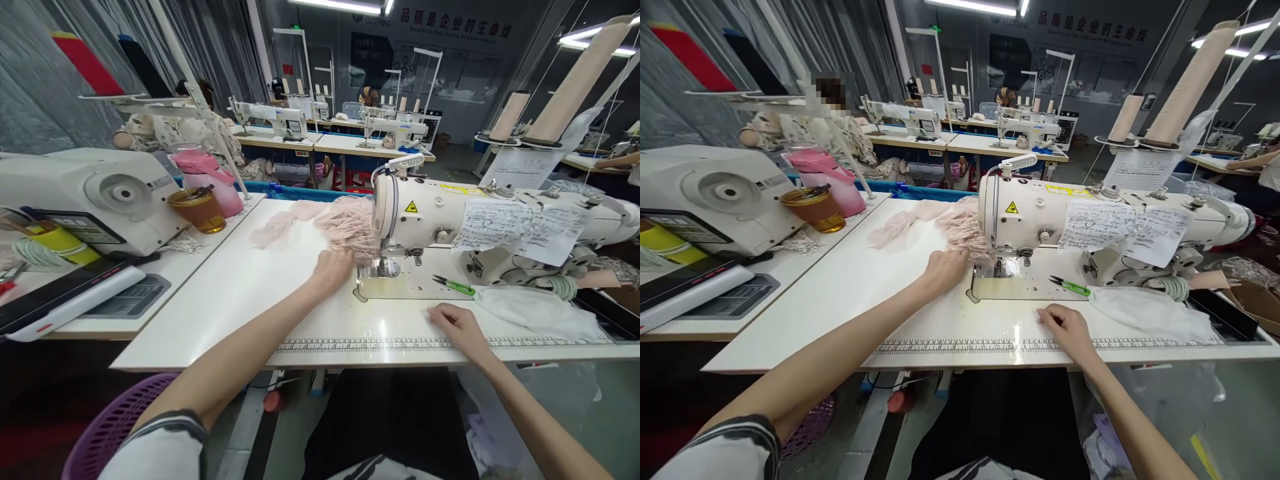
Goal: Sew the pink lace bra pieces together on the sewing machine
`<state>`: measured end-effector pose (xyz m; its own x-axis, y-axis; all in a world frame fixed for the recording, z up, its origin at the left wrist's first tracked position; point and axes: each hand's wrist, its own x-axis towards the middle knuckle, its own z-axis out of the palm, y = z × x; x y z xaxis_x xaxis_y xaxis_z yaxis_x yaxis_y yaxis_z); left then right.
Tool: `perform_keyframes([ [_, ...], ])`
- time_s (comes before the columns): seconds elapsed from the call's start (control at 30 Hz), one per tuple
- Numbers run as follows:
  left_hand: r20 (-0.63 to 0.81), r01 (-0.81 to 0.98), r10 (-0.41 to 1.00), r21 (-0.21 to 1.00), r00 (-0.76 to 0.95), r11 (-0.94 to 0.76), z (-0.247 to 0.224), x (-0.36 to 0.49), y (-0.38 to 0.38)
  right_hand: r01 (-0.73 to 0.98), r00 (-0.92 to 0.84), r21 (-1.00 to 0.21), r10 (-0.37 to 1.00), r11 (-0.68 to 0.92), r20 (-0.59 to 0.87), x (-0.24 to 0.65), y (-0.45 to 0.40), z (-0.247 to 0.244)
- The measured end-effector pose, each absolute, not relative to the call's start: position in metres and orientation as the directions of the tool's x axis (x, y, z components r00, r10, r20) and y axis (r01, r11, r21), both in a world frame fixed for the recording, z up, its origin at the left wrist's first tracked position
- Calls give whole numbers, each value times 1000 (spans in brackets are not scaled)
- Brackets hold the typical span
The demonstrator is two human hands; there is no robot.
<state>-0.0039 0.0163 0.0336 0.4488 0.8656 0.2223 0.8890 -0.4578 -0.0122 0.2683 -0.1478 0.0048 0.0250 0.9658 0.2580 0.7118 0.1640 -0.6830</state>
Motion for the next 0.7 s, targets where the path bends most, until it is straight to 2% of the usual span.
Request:
perform_keyframes([
  [0.1, 246, 895, 865, -22, 437, -446, 38, -10, 0, 723, 98, -663, 922, 193, 375, 269, -150, 7],
  [0.2, 291, 835, 795, -27, 532, -549, 46, -10, -11, 762, 146, -613, 867, 209, 477, 271, -149, 12],
  [0.3, 273, 703, 673, -14, 687, -711, 50, 1, -5, 809, 130, -557, 868, 187, 479, 276, -142, 15],
  [0.4, 218, 612, 599, 12, 770, -791, 44, 18, 14, 860, 92, -484, 884, 163, 459, 282, -131, 13],
  [0.57, 211, 692, 683, 36, 700, -721, 29, 21, 41, 928, -4, -330, 889, 174, 457, 287, -117, 2],
  [0.7, 242, 843, 828, 69, 505, -534, 29, 3, 40, 964, -27, -230, 906, 136, 422, 296, -115, -3],
])
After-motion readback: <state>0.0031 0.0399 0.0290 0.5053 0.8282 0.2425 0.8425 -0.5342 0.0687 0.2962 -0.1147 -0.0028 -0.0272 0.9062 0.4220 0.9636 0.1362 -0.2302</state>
